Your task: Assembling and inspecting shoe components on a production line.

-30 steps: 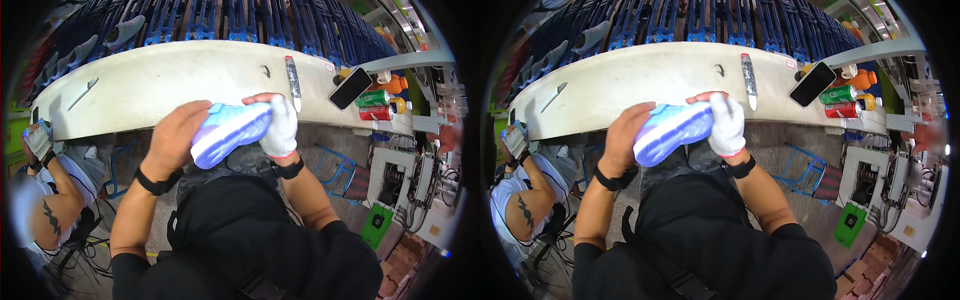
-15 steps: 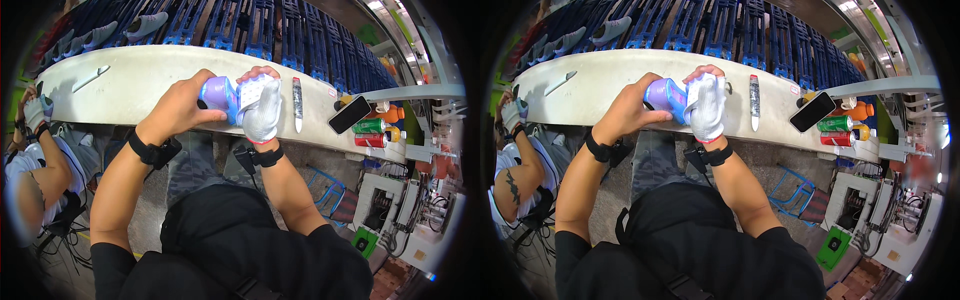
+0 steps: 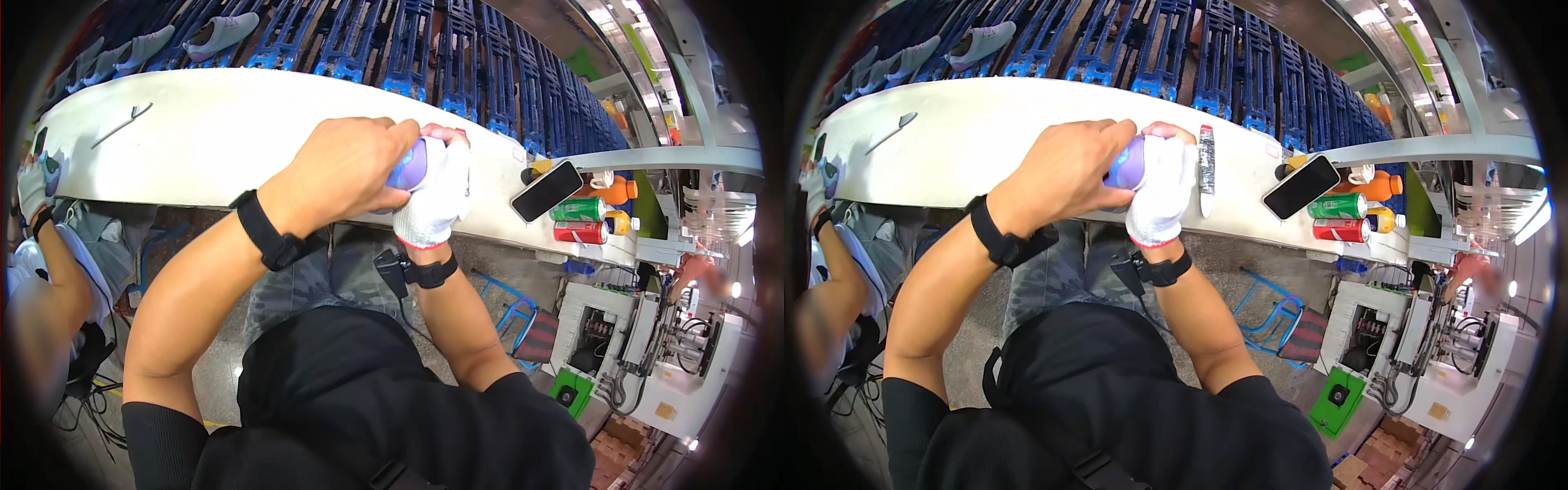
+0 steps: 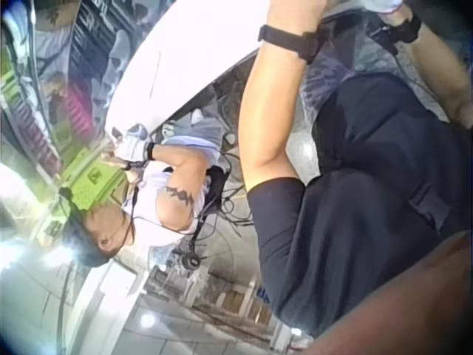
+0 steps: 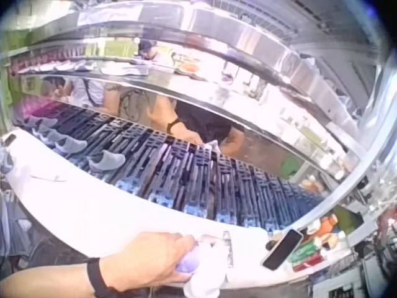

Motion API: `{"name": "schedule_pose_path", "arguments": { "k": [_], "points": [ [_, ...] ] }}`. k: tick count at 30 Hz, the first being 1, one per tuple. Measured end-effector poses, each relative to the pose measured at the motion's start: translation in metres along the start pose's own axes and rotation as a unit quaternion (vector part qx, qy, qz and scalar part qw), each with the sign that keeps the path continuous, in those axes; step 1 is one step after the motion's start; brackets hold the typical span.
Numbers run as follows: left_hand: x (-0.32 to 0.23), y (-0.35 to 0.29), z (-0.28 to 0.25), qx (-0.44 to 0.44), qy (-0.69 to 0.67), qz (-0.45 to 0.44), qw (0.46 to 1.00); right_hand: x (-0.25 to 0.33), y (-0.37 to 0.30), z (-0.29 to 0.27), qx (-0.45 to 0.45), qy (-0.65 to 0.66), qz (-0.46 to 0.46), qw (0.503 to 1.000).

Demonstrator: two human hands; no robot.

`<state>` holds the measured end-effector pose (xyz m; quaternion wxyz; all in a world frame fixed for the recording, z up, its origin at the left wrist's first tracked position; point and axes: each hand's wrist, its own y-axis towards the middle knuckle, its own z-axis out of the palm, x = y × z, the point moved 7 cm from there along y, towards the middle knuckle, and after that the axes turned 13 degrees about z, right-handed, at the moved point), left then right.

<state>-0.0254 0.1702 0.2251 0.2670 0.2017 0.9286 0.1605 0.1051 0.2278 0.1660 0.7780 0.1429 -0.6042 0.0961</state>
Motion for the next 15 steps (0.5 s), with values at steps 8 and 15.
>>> {"name": "schedule_pose_path", "arguments": {
  "k": [8,15],
  "points": [
    [-0.030,0.011,0.014,-0.005,0.024,0.043,0.999,-0.001,-0.018,-0.039,-0.080,-0.072,-0.104,0.989],
    [-0.044,-0.007,-0.024,0.084,0.065,0.067,0.992,0.021,-0.059,-0.021,-0.051,-0.309,-0.273,0.910]
  ]
}}
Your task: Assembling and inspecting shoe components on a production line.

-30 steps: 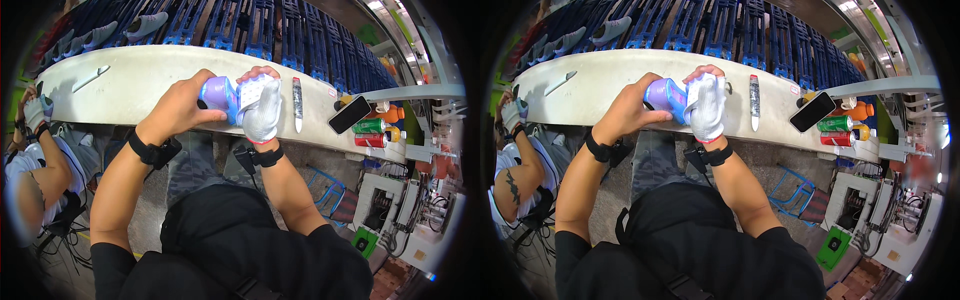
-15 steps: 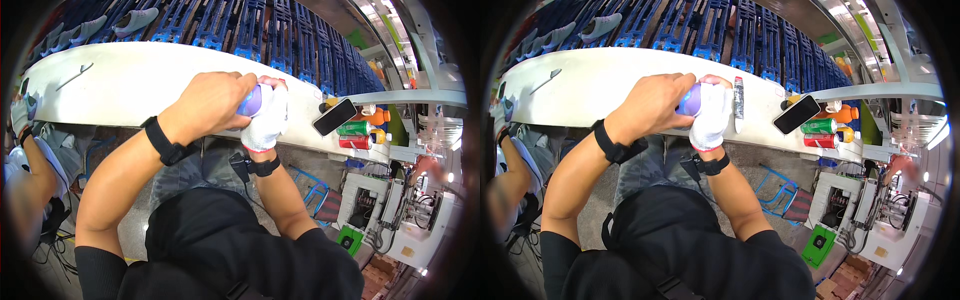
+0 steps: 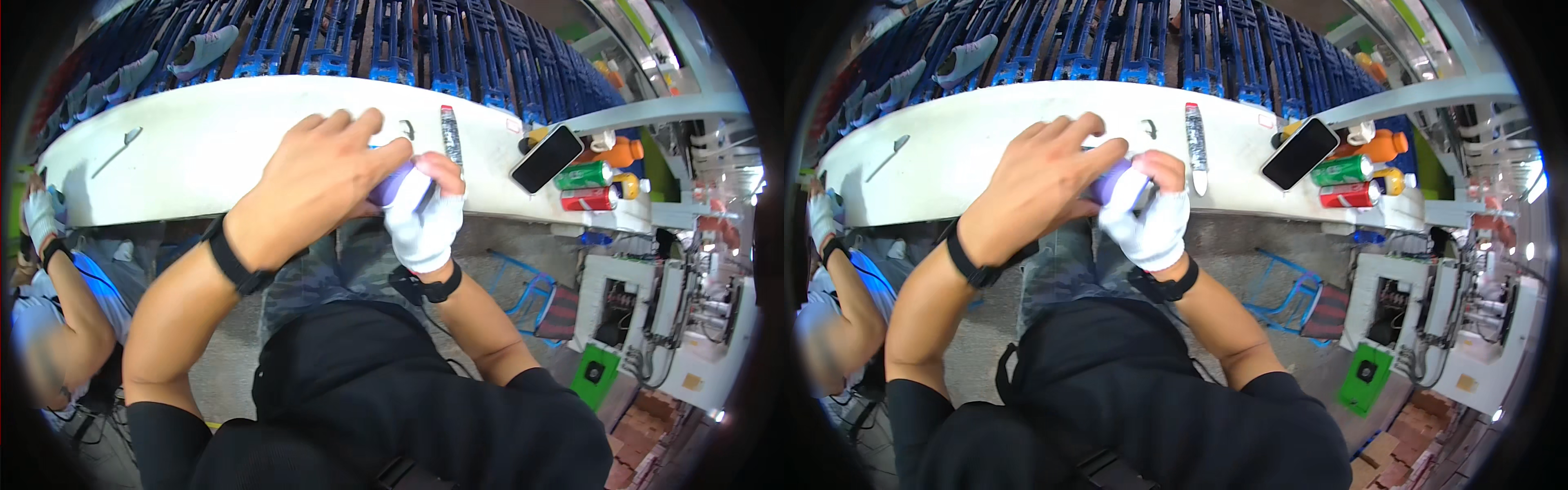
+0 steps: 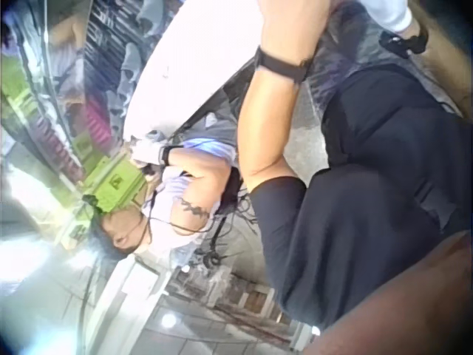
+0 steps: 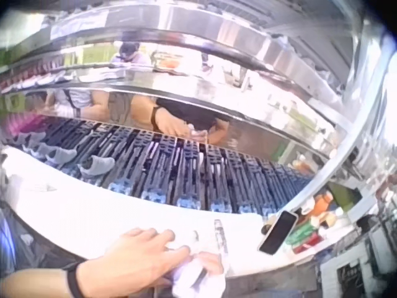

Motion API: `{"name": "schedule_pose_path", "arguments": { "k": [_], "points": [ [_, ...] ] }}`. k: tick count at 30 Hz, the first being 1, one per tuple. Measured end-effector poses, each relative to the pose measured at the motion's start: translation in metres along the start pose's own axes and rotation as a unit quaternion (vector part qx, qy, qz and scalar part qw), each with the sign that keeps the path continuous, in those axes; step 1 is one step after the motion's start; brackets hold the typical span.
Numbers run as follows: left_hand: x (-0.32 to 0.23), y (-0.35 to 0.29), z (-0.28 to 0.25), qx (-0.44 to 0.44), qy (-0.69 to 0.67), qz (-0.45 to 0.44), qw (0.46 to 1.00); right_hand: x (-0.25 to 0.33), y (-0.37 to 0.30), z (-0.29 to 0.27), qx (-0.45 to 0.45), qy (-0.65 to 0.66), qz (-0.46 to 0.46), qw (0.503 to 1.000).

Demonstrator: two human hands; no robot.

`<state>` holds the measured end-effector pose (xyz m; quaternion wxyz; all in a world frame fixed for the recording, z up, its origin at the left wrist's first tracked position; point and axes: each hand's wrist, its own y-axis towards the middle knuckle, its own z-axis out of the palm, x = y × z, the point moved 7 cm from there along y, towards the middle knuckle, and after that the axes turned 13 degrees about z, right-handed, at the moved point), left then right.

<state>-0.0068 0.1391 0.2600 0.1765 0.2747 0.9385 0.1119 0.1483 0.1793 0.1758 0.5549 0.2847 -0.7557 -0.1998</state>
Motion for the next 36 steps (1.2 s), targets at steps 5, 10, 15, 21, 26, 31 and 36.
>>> {"name": "schedule_pose_path", "arguments": {
  "k": [5,10,15,21,26,31,36],
  "points": [
    [-0.014,-0.062,-0.008,0.030,-0.156,-0.124,0.979,-0.028,-0.026,0.034,0.228,-0.044,0.047,0.972],
    [-0.006,-0.108,0.020,-0.085,-0.170,-0.222,0.956,-0.013,-0.025,0.062,0.328,-0.048,-0.031,0.943],
    [-0.007,-0.128,0.027,-0.165,-0.111,-0.204,0.959,-0.004,-0.020,0.058,0.311,-0.063,-0.062,0.946],
    [-0.010,-0.121,0.026,-0.138,-0.081,-0.196,0.967,-0.016,-0.022,0.061,0.331,-0.064,-0.042,0.941],
    [0.010,-0.103,0.010,-0.143,-0.207,-0.194,0.948,0.001,-0.007,0.051,0.275,-0.030,-0.025,0.961],
    [0.117,-0.061,0.012,-0.196,-0.279,-0.204,0.918,0.031,0.000,-0.011,0.192,-0.023,-0.001,0.981],
    [0.347,-0.061,-0.002,-0.058,0.180,-0.278,0.942,0.040,0.003,-0.026,0.192,-0.042,0.059,0.979]
  ]
}}
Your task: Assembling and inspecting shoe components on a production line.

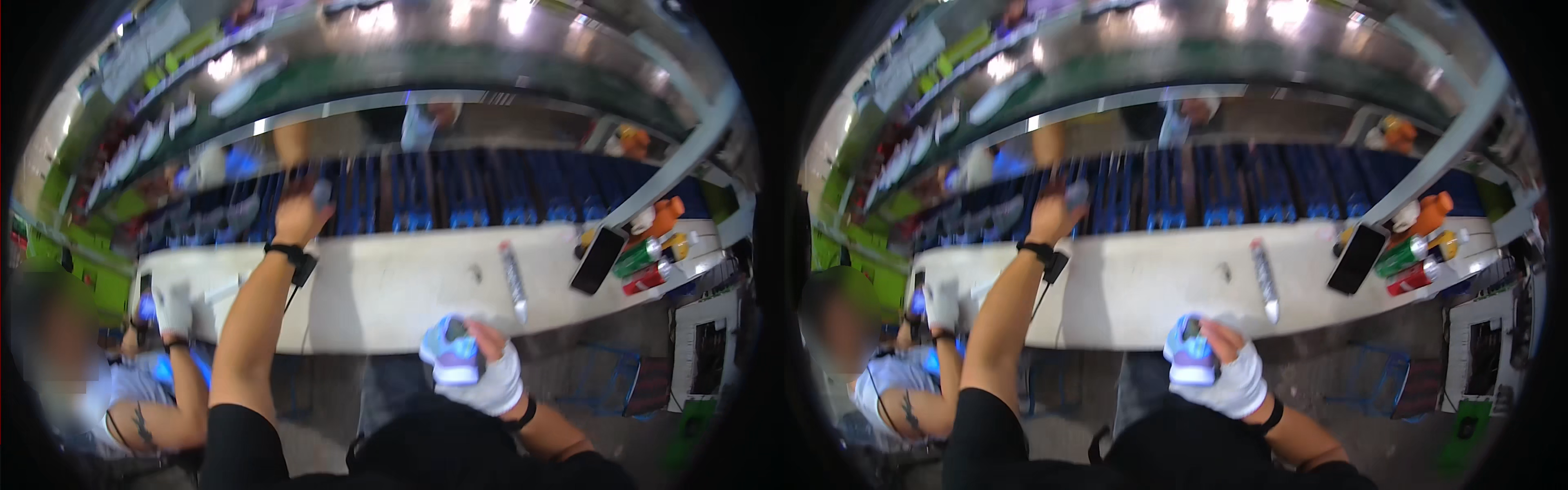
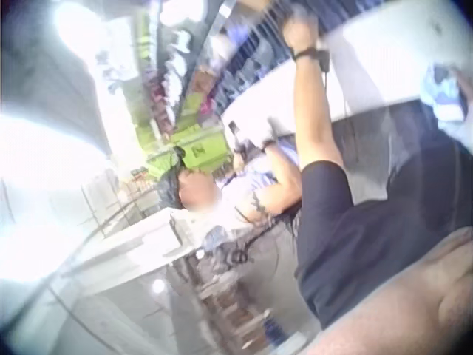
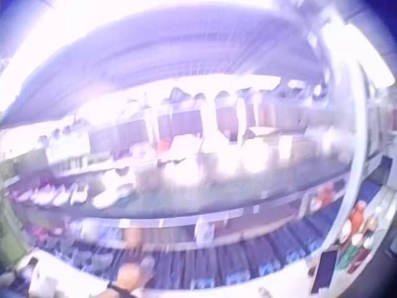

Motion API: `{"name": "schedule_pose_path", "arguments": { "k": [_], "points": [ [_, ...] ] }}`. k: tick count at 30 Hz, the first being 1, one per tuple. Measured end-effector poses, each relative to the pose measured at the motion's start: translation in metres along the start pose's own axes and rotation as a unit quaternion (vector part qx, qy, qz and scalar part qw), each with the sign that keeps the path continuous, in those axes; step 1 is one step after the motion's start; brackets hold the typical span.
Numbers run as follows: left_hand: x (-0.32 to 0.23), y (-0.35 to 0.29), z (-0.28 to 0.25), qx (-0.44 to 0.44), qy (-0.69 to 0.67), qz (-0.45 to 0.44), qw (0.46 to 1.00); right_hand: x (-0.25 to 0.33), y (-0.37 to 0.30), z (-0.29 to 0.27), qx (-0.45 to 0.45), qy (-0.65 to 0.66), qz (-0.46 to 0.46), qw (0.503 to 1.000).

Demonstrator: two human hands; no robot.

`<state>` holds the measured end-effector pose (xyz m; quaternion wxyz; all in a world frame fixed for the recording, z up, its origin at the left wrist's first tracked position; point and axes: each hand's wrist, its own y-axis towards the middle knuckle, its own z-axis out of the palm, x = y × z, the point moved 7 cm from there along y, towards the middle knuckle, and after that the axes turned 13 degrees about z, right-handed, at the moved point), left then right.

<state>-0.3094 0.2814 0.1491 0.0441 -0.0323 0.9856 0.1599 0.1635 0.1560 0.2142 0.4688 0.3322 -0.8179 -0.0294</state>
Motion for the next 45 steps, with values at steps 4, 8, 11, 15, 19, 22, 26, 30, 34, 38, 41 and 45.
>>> {"name": "schedule_pose_path", "arguments": {
  "k": [4,8,11,15,19,22,26,30,34,38,41,45],
  "points": [
    [0.134,-0.067,0.058,0.072,0.085,-0.161,0.981,-0.015,0.002,0.009,0.020,0.177,0.110,0.978],
    [0.046,-0.015,0.063,0.093,0.000,-0.092,0.991,-0.026,0.012,-0.019,-0.058,0.058,0.120,0.989],
    [-0.037,0.007,0.029,0.057,-0.001,0.035,0.998,-0.038,0.026,-0.025,-0.091,-0.034,0.089,0.991],
    [-0.075,-0.011,0.007,0.058,-0.027,0.152,0.986,-0.034,0.062,-0.030,-0.023,0.029,0.151,0.988],
    [-0.075,-0.035,0.013,0.097,-0.126,0.061,0.985,0.035,0.133,-0.086,-0.087,0.149,-0.095,0.981],
    [-0.079,-0.029,0.042,0.167,-0.128,0.004,0.978,0.144,0.204,-0.160,-0.347,-0.023,-0.426,0.835],
    [-0.103,0.004,0.068,0.152,-0.146,-0.057,0.976,0.217,0.344,-0.245,-0.443,-0.174,-0.424,0.770],
    [-0.110,0.026,0.093,0.192,-0.119,-0.090,0.970,0.220,0.432,-0.253,-0.382,-0.387,-0.222,0.810],
    [-0.075,0.026,0.101,0.137,-0.109,-0.062,0.983,0.185,0.418,-0.155,-0.154,-0.450,-0.127,0.870],
    [-0.120,0.018,0.022,-0.004,-0.207,-0.028,0.978,0.111,0.387,-0.078,-0.036,-0.405,-0.179,0.896],
    [-0.139,-0.044,-0.006,0.065,-0.338,0.032,0.938,0.107,0.383,-0.011,-0.007,-0.330,-0.237,0.914],
    [-0.140,-0.140,-0.026,0.145,-0.295,0.060,0.943,0.143,0.399,0.078,0.098,-0.266,-0.191,0.940]
  ]
}}
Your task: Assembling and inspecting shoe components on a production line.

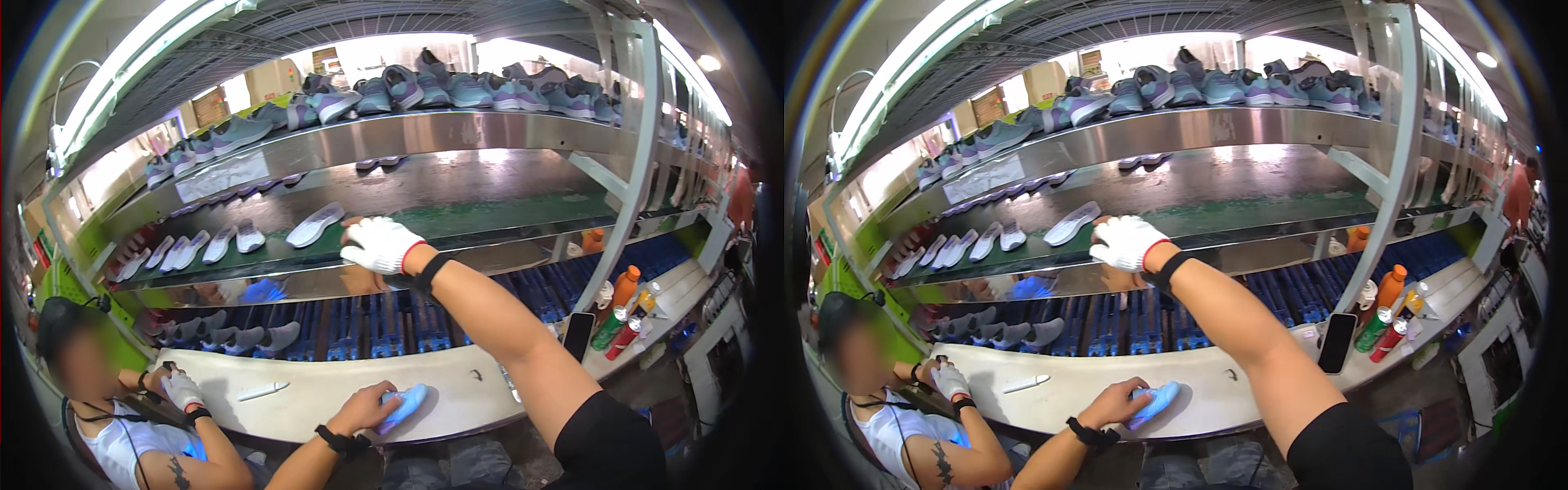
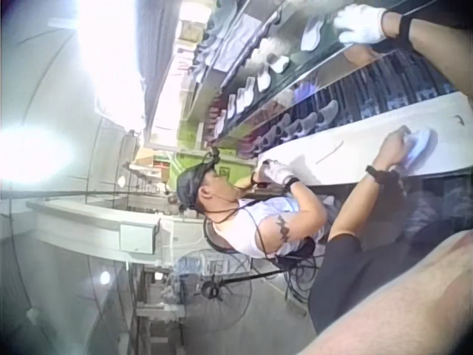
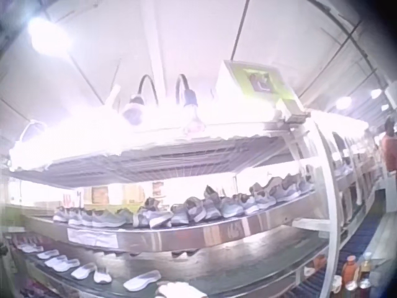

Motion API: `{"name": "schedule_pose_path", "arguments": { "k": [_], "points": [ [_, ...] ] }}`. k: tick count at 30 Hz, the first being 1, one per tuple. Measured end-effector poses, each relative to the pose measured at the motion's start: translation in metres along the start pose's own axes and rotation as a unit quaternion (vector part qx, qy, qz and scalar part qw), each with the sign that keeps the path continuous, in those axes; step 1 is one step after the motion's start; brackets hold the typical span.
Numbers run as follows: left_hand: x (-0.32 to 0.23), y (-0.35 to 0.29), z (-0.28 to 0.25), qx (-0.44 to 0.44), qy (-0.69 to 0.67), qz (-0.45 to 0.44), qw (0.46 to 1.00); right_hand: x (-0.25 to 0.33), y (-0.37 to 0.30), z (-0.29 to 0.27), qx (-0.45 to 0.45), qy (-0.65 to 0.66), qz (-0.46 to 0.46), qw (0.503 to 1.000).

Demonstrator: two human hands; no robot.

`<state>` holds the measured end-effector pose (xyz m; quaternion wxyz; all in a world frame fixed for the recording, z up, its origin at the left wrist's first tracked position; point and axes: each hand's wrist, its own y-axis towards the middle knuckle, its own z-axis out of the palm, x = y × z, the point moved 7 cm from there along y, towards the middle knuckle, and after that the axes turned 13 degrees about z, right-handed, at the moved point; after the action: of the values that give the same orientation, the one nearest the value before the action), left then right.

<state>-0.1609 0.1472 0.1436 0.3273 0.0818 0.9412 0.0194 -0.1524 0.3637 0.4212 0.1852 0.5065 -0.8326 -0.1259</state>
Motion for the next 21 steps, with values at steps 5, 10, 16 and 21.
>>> {"name": "schedule_pose_path", "arguments": {
  "k": [5,10,16,21],
  "points": [
    [-0.068,-0.009,0.004,-0.149,0.261,0.187,0.935,0.045,0.021,0.010,0.072,0.026,0.025,0.997],
    [-0.083,0.025,0.024,-0.011,0.128,0.120,0.984,0.048,0.025,0.012,0.074,0.034,0.009,0.997],
    [-0.147,-0.004,0.048,-0.240,0.008,0.350,0.906,0.045,0.037,0.016,0.069,0.032,0.018,0.997],
    [-0.163,-0.024,0.052,-0.253,-0.024,0.325,0.911,0.048,0.042,0.012,0.099,0.067,0.032,0.992]
  ]
}}
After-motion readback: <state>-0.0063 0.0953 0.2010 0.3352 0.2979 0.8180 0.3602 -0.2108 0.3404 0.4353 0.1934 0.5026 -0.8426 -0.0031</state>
